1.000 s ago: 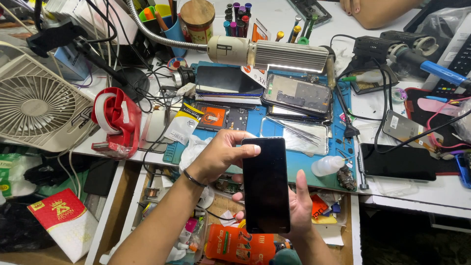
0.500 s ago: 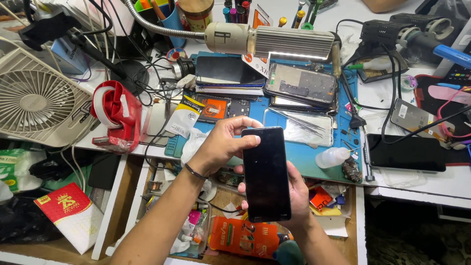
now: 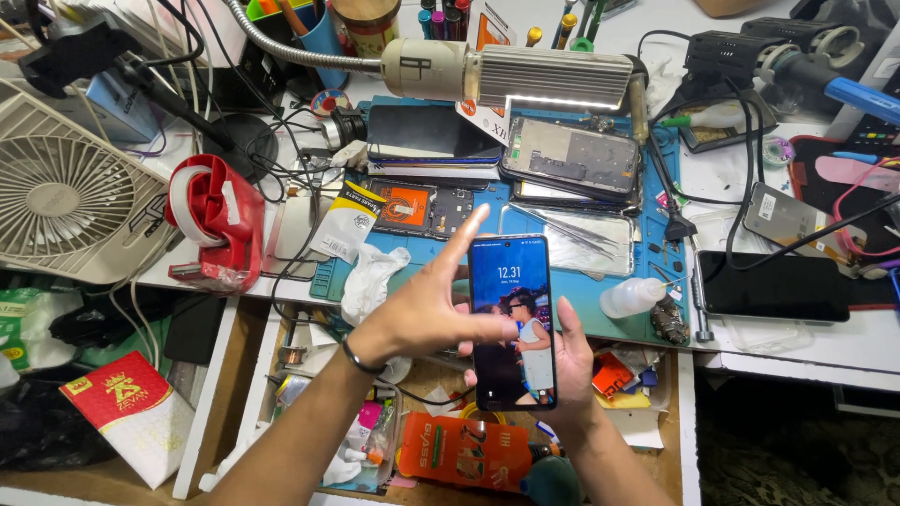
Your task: The person holds a smartphone, rotates it to inspect the edges, and wipes the screen and body with a white cloth. The person briefly powers on the device to show the lock screen, then continues wiping the screen and edges.
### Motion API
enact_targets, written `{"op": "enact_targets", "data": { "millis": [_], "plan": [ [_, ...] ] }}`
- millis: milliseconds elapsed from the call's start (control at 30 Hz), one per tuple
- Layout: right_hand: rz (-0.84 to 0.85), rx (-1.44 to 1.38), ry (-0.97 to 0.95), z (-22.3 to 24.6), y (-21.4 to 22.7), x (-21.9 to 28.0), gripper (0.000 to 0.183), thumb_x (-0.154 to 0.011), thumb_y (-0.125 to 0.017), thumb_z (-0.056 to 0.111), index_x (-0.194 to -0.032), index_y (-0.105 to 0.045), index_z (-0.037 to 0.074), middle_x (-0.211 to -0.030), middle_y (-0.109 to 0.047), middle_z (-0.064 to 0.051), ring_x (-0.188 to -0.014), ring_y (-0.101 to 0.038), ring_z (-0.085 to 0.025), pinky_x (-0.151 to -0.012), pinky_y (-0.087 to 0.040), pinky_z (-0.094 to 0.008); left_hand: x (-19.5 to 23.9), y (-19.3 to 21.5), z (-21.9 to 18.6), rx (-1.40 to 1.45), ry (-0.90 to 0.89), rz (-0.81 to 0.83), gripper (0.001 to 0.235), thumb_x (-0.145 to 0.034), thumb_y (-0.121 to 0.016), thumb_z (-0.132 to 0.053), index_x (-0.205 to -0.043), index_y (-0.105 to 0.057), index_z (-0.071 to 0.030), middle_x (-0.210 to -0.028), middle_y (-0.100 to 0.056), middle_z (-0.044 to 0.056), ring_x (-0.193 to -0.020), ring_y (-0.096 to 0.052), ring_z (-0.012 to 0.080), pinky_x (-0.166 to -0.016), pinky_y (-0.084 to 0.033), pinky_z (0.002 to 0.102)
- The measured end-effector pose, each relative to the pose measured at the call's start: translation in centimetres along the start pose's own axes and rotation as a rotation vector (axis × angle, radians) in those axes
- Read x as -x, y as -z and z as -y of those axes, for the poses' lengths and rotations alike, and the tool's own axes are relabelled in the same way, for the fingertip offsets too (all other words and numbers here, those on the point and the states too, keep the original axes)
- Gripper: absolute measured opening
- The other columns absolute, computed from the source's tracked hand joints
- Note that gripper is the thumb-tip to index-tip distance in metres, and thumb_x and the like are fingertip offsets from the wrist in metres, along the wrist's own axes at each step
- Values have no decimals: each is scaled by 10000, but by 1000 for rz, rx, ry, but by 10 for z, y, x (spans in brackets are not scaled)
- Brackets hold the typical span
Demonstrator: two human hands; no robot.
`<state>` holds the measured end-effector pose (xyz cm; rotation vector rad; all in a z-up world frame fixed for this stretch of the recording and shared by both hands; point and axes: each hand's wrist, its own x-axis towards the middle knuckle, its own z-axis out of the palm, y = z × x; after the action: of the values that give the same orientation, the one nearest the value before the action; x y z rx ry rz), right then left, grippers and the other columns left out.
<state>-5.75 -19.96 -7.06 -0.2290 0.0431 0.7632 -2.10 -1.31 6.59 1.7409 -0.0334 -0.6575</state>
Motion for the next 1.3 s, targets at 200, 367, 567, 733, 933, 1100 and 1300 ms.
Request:
{"op": "enact_targets", "data": {
  "millis": [200,367,567,733,933,1100,1300],
  "plan": [
    [37,21,-4,0,9,1,772,-1038,-327,647,-1489,-493,44,-1302,-639,-288,-1142,-645,-462,-954,-536,-629,-24,-10,47,-239,-303,-392,1081,-854,-717,-338,-1602,49,-192,-1686,-226,226,-1370,-530,399,-904,-611,424],
    [167,-6,-2,-1,-6,-2,875,-998,-387,627,-1577,-308,-23,-1493,-435,-327,-1113,-591,-430,-854,-534,-558,-29,2,43,-34,-326,-546,741,-953,-579,-322,-1588,-202,-264,-1568,-469,154,-1238,-678,298,-863,-609,416],
    [125,-4,11,0,-8,-1,823,-1008,-375,621,-1550,-362,1,-1457,-460,-306,-1093,-594,-434,-836,-544,-561,-18,0,34,-43,-329,-489,878,-867,-663,-392,-1588,-181,-249,-1625,-346,155,-1327,-573,315,-932,-571,458],
    [172,5,87,4,1,-1,770,-1083,-334,574,-1579,-341,-15,-1598,-396,-249,-1488,-371,-388,-1249,-238,-523,-4,-21,56,-468,-514,-199,1501,-635,-987,-368,-1599,161,-287,-1707,213,262,-1608,12,487,-1223,-287,559],
    [106,62,20,1,8,2,802,-1041,-301,649,-1521,-443,22,-1346,-604,-302,-1200,-615,-449,-1025,-506,-584,-22,-9,54,-405,-353,-455,1159,-866,-800,-327,-1622,70,-198,-1721,169,170,-1603,135,306,-1281,-12,510],
    [214,-21,7,1,9,0,841,-1026,-326,608,-1607,-273,3,-1563,-355,-360,-1184,-576,-463,-897,-518,-598,-24,1,50,-293,-530,-687,699,-1034,-551,-208,-1608,-168,-91,-1694,-198,193,-1603,-142,336,-1307,-140,479],
    [191,3,9,2,6,0,841,-1036,-294,628,-1590,-310,-4,-1519,-405,-332,-1177,-567,-468,-908,-529,-621,-5,-6,22,-137,-389,-511,861,-895,-654,-208,-1576,-126,-191,-1685,-95,141,-1576,-136,330,-417,-704,252]
  ]
}}
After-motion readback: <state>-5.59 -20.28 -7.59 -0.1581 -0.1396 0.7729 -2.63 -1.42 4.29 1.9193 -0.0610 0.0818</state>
